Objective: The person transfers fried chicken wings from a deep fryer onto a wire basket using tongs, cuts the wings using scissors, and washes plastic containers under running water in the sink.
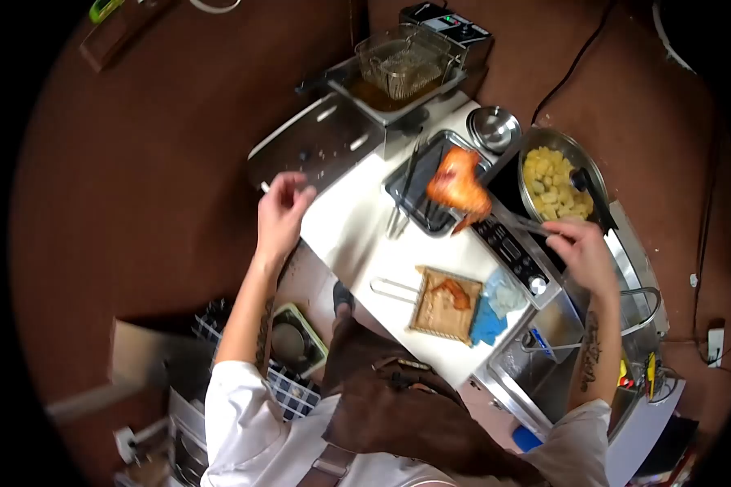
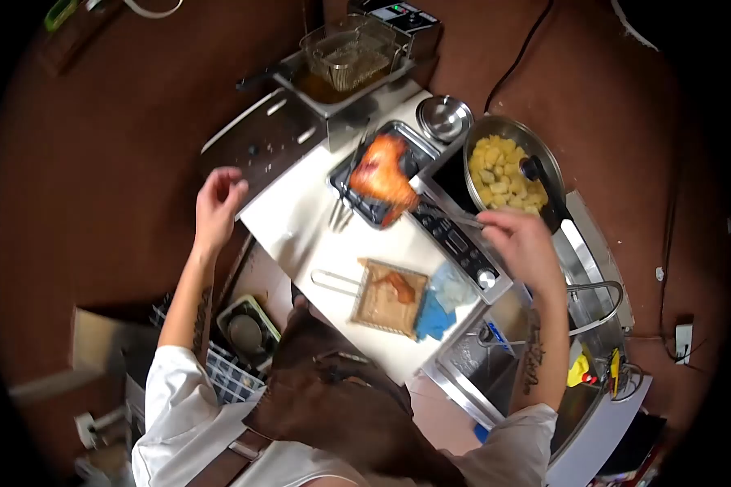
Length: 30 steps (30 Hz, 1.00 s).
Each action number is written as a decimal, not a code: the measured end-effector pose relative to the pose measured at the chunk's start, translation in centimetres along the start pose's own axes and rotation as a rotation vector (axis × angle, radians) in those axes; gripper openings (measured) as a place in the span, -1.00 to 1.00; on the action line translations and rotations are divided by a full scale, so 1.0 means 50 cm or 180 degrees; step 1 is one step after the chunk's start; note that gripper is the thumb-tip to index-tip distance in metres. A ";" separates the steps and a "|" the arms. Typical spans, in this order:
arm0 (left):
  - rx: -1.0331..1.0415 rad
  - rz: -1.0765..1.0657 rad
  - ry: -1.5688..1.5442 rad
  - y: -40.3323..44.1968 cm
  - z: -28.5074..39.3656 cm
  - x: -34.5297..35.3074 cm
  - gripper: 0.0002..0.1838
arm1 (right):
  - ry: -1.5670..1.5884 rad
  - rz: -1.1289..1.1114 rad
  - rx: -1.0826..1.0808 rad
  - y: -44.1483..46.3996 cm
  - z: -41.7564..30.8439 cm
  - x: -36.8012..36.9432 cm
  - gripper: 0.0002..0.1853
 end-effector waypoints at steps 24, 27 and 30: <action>-0.2088 -0.2308 -0.0732 0.496 0.069 -0.023 -0.91 | -0.3577 -0.0309 -0.0266 0.774 -0.148 0.127 -0.82; -0.2196 -0.2412 -0.0865 0.505 0.042 0.000 -0.92 | -0.3883 -0.0940 -0.0384 0.827 -0.131 0.230 -0.81; -0.2317 -0.2277 -0.0868 0.514 0.010 0.018 -0.87 | -0.4026 -0.1112 -0.0534 0.862 -0.067 0.320 -0.80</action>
Point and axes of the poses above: each hand's wrist, its own y-axis towards the middle knuckle, its own x-axis out of the palm, z = x × y, the point moved 2 cm from there along y, towards the middle knuckle, and after that the axes turned 7 degrees about -x, right-handed, at the moved point
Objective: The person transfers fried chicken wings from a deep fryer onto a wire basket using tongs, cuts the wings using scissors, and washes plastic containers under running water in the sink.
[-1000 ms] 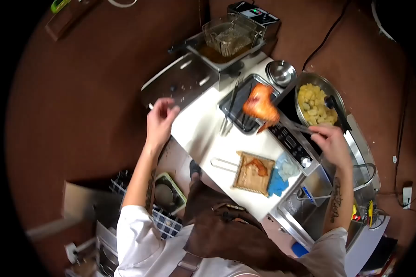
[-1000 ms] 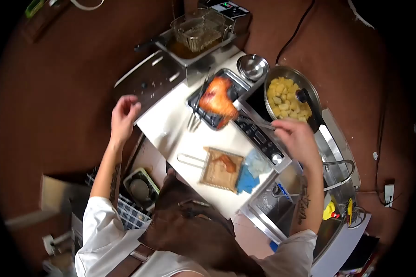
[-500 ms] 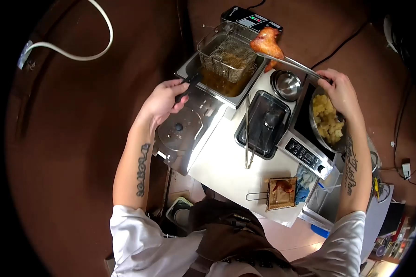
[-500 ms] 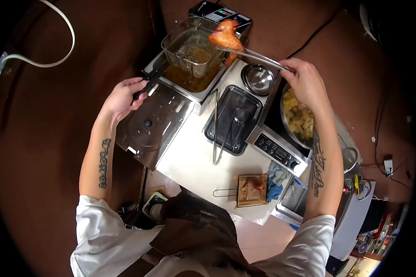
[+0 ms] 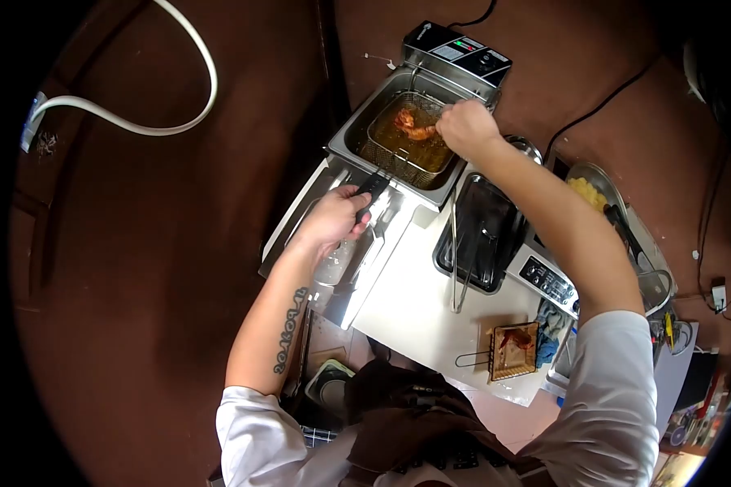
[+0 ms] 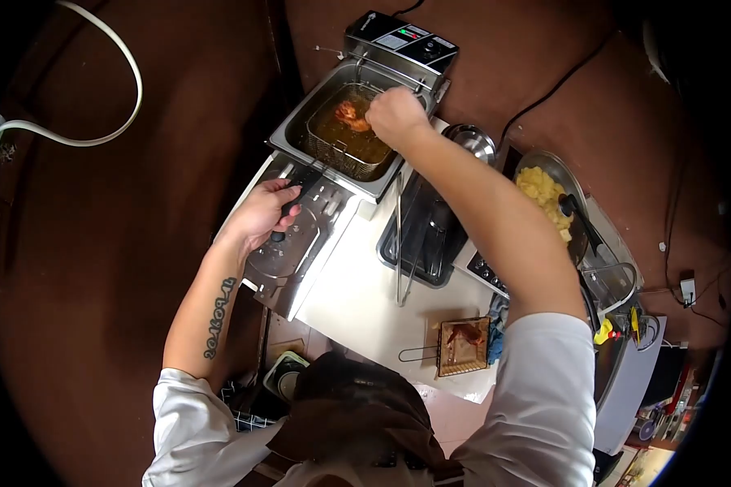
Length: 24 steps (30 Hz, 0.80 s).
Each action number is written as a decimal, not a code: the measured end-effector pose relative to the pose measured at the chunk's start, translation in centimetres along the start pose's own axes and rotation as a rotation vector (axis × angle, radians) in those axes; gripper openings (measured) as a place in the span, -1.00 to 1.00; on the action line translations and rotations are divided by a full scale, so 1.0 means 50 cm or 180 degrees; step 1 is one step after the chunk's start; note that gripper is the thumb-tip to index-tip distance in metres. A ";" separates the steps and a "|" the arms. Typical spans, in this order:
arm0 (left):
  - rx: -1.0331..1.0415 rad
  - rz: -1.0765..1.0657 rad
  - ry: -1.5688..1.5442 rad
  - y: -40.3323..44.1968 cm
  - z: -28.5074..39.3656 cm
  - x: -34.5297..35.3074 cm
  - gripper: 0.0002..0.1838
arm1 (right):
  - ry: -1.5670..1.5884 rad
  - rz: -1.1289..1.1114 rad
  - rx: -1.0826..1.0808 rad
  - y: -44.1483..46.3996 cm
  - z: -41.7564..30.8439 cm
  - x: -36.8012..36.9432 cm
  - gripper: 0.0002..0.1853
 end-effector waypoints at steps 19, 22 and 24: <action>-0.0098 -0.0022 0.0093 0.057 -0.053 -0.025 -0.81 | 0.0966 -0.0714 0.0659 0.003 0.074 0.063 -0.74; -0.0096 0.0018 0.0074 0.059 -0.056 -0.025 -0.82 | 0.0931 -0.0756 0.0619 -0.007 0.085 0.058 -0.76; -0.0066 -0.0042 0.0009 0.073 -0.064 -0.026 -0.82 | 0.0792 -0.0617 0.0506 -0.018 0.081 0.058 -0.77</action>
Point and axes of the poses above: each hand's wrist, its own y-axis towards the middle knuckle, its own x-axis out of the palm, z = x × y, the point moved 2 cm from there along y, towards the middle knuckle, and after that the axes turned 7 degrees about -x, right-handed, at the moved point
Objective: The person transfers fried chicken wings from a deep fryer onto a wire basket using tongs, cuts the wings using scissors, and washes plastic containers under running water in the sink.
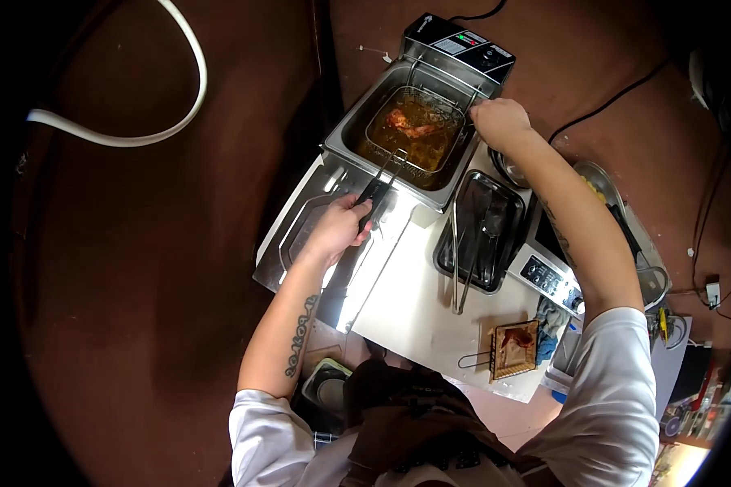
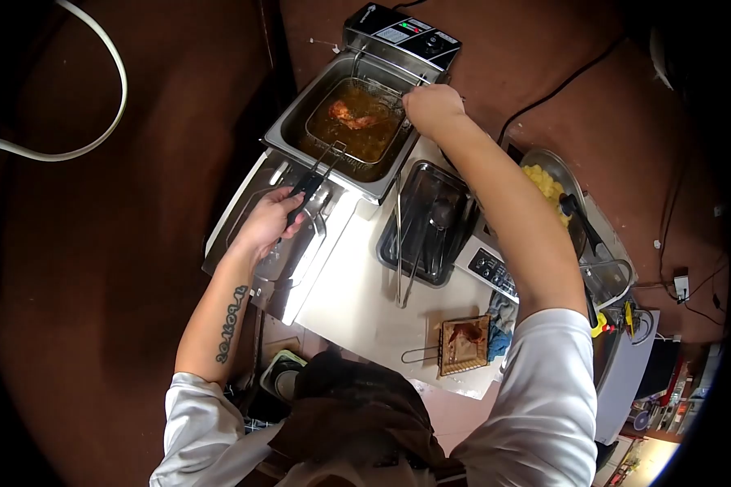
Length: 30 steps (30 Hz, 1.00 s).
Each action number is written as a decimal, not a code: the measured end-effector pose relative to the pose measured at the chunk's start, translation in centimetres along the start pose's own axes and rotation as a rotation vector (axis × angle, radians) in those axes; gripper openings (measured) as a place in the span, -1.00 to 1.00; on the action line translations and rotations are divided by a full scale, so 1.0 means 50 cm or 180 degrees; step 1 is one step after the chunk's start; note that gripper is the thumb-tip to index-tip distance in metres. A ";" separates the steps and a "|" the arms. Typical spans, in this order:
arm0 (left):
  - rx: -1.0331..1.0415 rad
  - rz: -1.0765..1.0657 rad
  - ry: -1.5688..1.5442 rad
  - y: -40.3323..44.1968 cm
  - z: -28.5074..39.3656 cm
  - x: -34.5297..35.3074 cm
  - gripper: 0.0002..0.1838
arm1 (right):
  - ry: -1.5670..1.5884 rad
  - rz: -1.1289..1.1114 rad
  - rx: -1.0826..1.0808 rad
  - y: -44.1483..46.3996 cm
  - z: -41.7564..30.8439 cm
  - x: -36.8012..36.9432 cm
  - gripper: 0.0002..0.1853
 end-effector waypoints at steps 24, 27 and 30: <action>-0.0157 -0.0202 0.0225 -0.186 -0.361 0.086 -0.66 | 0.2265 0.1169 0.1336 -0.298 -0.144 0.163 -0.80; 0.0186 -0.0529 0.1010 -0.206 -0.435 0.112 -0.68 | 0.2384 0.0937 0.1467 -0.302 -0.156 0.165 -0.79; 0.0011 -0.0788 0.1319 -0.224 -0.472 0.134 -0.64 | 0.2530 0.0992 0.1329 -0.313 -0.168 0.190 -0.76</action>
Point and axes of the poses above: each hand's wrist, its own y-axis towards the middle knuckle, its own x-axis out of the palm, z = x × y, the point moved 2 cm from there along y, towards the middle knuckle, and after that the axes turned 7 degrees about -x, right-handed, at the moved point
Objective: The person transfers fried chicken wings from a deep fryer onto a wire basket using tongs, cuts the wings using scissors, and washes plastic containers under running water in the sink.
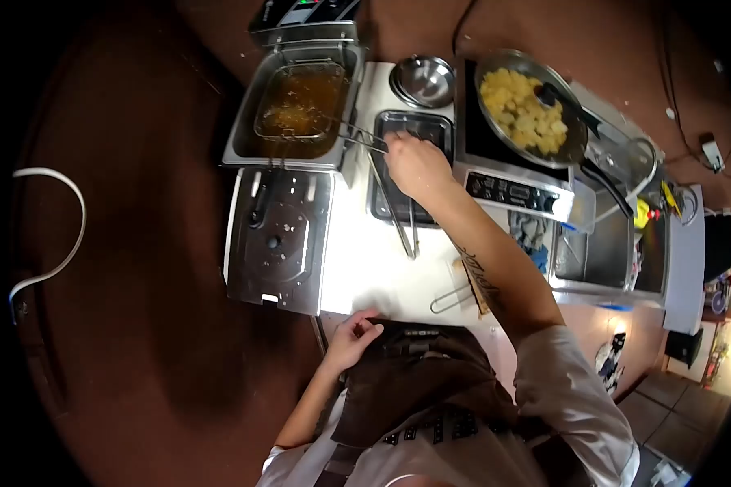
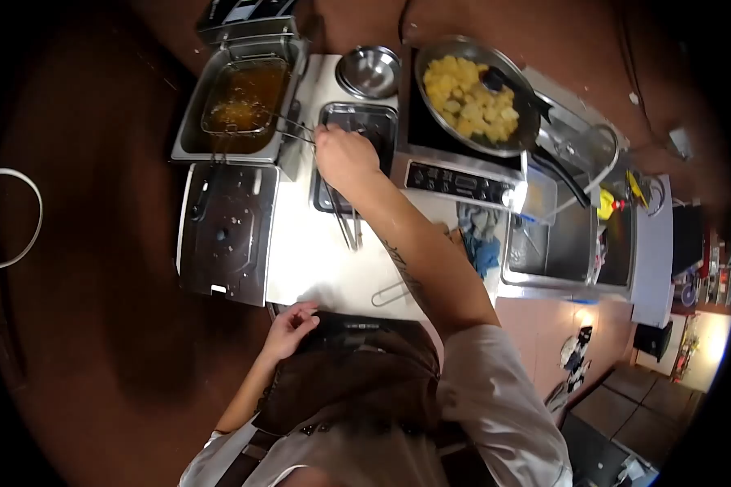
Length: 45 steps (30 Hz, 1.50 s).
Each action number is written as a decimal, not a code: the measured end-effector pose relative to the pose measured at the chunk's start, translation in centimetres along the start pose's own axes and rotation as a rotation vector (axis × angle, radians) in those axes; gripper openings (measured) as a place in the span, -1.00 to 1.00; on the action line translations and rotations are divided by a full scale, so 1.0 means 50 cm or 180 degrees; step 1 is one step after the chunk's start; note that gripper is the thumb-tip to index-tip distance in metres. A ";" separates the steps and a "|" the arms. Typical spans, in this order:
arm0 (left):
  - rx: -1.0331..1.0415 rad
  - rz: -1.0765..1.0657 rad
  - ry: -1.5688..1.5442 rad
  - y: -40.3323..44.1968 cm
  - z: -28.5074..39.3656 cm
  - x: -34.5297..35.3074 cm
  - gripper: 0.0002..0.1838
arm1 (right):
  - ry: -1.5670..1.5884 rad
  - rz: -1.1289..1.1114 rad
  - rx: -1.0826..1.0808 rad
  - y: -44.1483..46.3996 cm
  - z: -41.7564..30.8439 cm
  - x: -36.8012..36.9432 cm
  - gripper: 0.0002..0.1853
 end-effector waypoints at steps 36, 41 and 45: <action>-0.1076 0.0803 0.1190 -0.057 -0.231 0.354 -0.70 | 0.4597 0.1774 0.4049 -1.035 0.991 0.004 -0.83; -0.1267 0.1649 0.1661 -0.104 -0.390 0.355 -0.70 | 0.4704 0.1610 0.4049 -1.038 1.018 0.009 -0.90; -0.1245 0.1593 0.1561 -0.122 -0.407 0.360 -0.70 | 0.4713 0.1568 0.4067 -1.059 1.027 0.011 -0.93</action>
Point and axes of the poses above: each hand's wrist, its own y-axis towards the middle knuckle, its own x-axis out of the palm, z = x × y, the point moved 2 cm from there along y, towards the middle knuckle, and after that the axes turned 7 degrees about -x, right-handed, at the moved point
